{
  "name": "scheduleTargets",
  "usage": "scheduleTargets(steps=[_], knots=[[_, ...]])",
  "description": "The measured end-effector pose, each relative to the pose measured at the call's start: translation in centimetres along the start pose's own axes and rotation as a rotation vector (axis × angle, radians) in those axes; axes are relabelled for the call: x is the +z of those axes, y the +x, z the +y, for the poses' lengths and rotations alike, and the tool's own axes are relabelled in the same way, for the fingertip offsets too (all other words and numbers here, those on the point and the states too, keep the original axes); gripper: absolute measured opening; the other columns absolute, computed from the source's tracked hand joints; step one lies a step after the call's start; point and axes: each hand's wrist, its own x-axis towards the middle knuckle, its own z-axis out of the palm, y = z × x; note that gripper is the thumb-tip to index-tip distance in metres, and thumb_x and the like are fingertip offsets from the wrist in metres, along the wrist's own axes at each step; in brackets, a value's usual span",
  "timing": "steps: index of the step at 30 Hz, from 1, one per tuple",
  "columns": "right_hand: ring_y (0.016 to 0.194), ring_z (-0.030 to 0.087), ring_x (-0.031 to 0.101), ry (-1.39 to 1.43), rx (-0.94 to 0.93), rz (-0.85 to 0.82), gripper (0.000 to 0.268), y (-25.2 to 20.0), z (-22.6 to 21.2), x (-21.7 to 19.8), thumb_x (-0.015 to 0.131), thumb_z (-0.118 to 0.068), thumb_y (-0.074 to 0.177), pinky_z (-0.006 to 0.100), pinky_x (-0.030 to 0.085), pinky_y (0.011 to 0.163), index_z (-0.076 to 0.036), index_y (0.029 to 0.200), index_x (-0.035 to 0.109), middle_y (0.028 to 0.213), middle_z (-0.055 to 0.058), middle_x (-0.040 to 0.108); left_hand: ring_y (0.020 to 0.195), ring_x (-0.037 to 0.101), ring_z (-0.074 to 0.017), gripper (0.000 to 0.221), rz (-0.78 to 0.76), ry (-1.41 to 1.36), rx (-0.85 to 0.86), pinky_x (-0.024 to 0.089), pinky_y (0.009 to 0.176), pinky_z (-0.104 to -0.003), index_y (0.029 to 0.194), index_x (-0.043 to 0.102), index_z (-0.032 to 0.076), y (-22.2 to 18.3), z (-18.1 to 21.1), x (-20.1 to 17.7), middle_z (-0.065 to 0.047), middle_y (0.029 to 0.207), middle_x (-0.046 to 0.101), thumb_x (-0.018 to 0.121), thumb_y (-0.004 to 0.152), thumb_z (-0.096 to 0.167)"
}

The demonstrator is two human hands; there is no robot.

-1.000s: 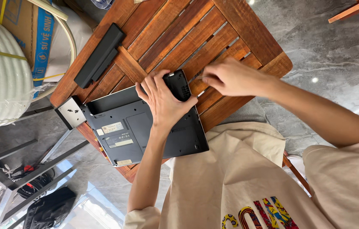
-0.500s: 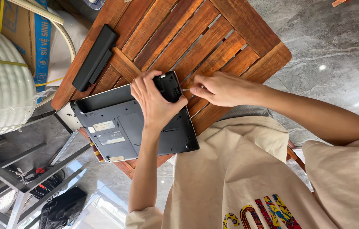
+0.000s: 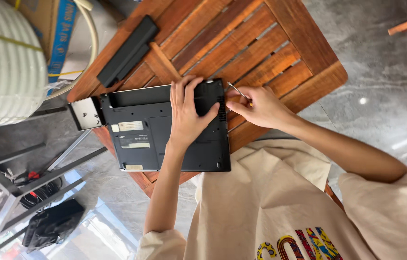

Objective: The person removes screws from the bottom of a laptop using a screwdriver and then uses a yellow prying tool to separate the laptop casing.

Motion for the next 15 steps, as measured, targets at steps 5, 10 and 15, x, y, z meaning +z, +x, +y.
scheduleTargets(steps=[5, 10, 15], knots=[[0.056, 0.014, 0.061, 0.0, -0.013, 0.062, 0.037, -0.9, 0.2, 1.4, 0.076, -0.03, 0.091, 0.029, 0.05, 0.056, -0.012, 0.122, 0.075, 0.074, 0.003, 0.074, 0.134, 0.048, -0.039, 0.052, 0.189, 0.135, -0.153, 0.032, 0.119, -0.056, 0.137, 0.055, 0.009, -5.3, -0.3, -6.6, -0.014, 0.138, 0.05, 0.079, 0.09, 0.013], [0.059, 0.01, 0.062, 0.034, 0.002, 0.084, 0.043, -1.9, 0.0, 3.2, 0.077, -0.025, 0.09, 0.026, 0.048, 0.058, -0.009, 0.129, 0.072, 0.078, 0.001, 0.077, 0.126, 0.055, -0.0374, 0.039, 0.454, 0.279, -0.38, 0.04, 0.111, -0.054, 0.133, 0.057, 0.006, -13.2, -6.3, -11.2, -0.016, 0.127, 0.057, 0.073, 0.098, 0.014], [0.056, 0.012, 0.062, 0.01, -0.019, 0.206, 0.046, -2.4, 2.1, 5.0, 0.082, -0.025, 0.087, 0.024, 0.048, 0.056, -0.013, 0.131, 0.073, 0.088, 0.001, 0.074, 0.115, 0.058, -0.0459, 0.051, 0.46, 0.486, -0.737, 0.042, 0.102, -0.058, 0.131, 0.062, -0.001, -18.7, -13.6, -11.6, -0.023, 0.121, 0.061, 0.069, 0.103, 0.041]])
